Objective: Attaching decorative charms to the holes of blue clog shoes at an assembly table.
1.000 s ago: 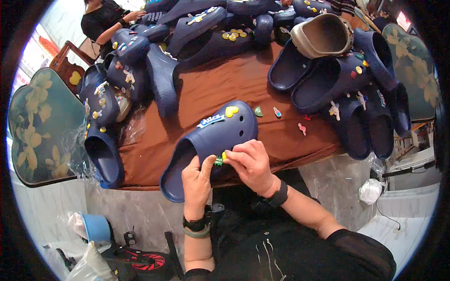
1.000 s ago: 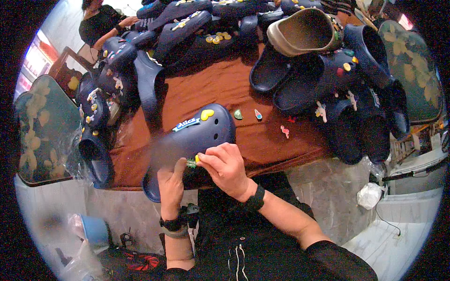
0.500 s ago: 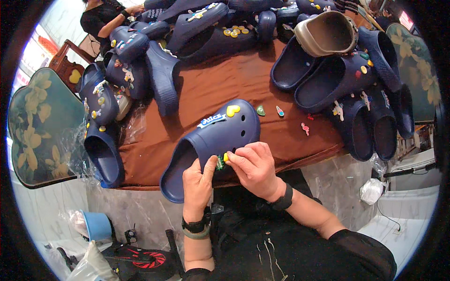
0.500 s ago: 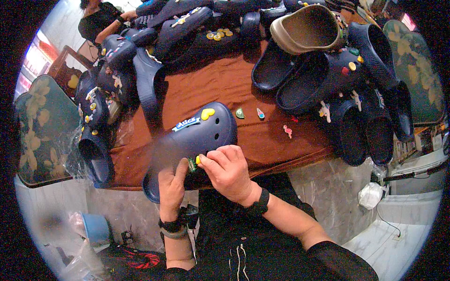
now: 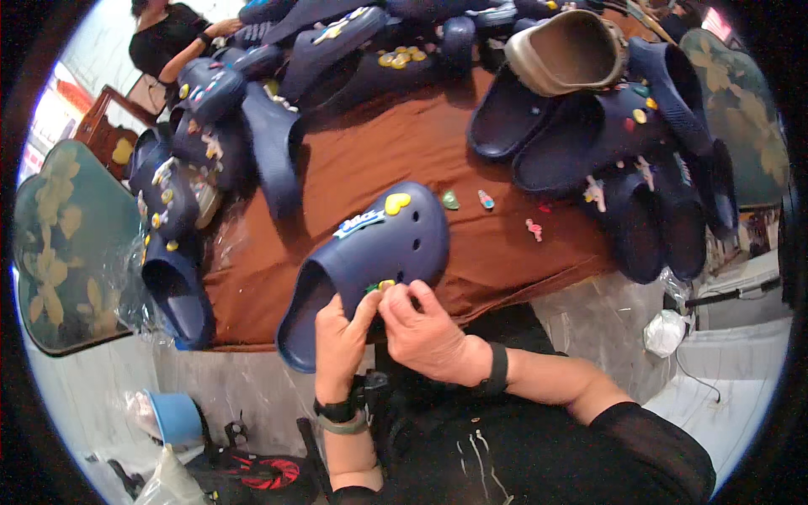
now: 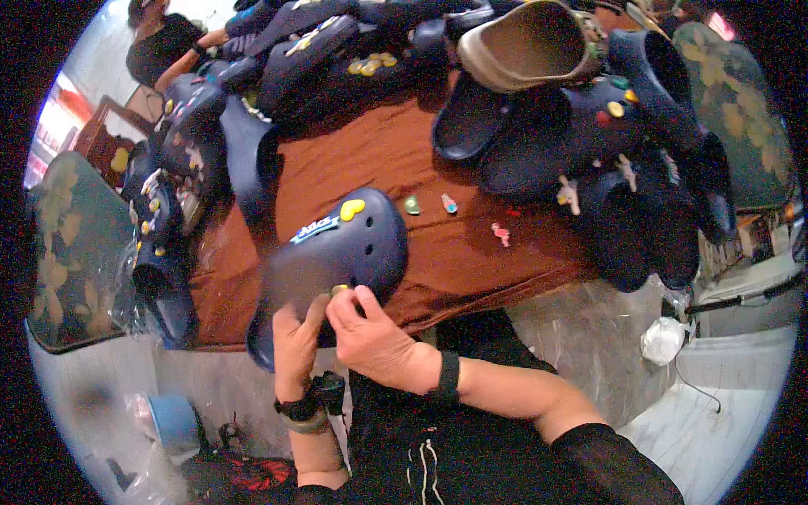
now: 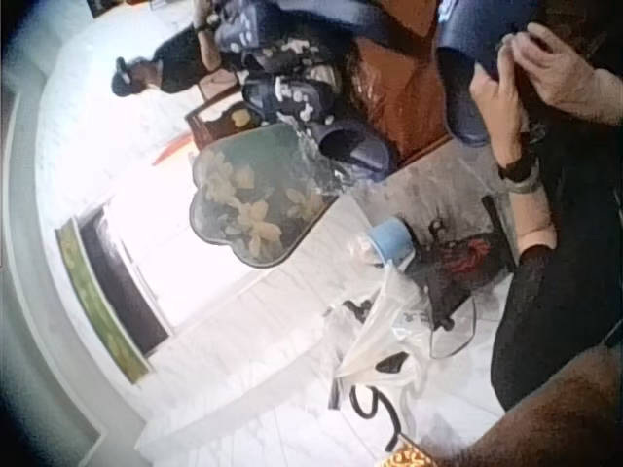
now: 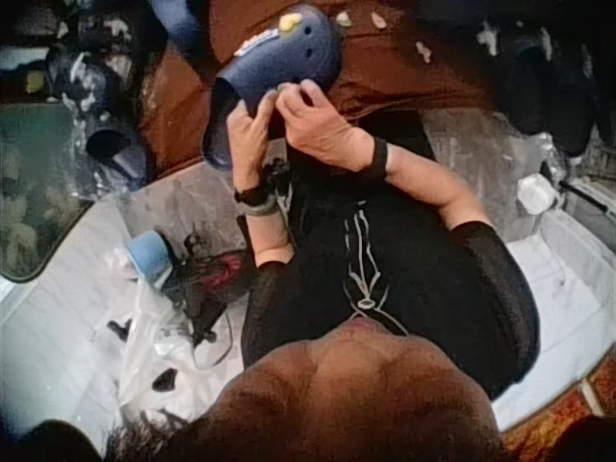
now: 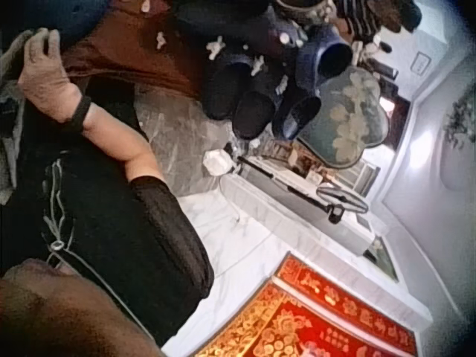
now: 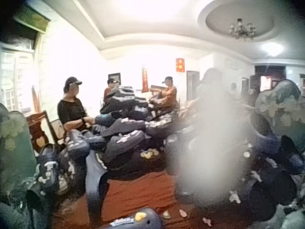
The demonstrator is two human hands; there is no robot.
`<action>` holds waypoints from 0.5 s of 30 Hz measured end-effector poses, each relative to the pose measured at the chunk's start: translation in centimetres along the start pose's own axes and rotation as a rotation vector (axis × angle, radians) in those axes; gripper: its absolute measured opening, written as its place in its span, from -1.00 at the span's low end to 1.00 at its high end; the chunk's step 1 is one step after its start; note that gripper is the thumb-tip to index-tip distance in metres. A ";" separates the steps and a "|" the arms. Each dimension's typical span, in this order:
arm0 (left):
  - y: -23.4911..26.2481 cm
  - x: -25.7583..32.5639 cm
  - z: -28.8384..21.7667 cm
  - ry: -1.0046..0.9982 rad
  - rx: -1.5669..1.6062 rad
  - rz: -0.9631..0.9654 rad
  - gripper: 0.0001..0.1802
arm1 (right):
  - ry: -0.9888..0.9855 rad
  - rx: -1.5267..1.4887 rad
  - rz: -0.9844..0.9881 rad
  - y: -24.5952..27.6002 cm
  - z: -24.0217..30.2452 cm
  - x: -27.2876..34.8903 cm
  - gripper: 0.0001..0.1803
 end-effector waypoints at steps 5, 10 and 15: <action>-0.1 -0.1 0.5 -0.050 0.095 0.035 -0.75 | -0.068 -0.587 -0.225 -1.5 -3.3 1.5 -0.63; 0.2 0.0 0.8 -0.039 0.130 0.018 -0.71 | -0.481 -0.561 -0.276 -4.2 -11.3 7.0 -0.86; 0.2 0.0 0.4 -0.014 0.069 0.040 -0.72 | -0.764 -0.455 -0.129 -7.7 -16.5 12.7 -0.74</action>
Point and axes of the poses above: each hand's wrist, its own x-axis away from the middle knuckle, its own y-axis out of the back of the hand, z = x × y, the point moved 4 cm from there along -x, towards the middle knuckle, and after that the axes turned 15 degrees about z, right-handed, at the moved point
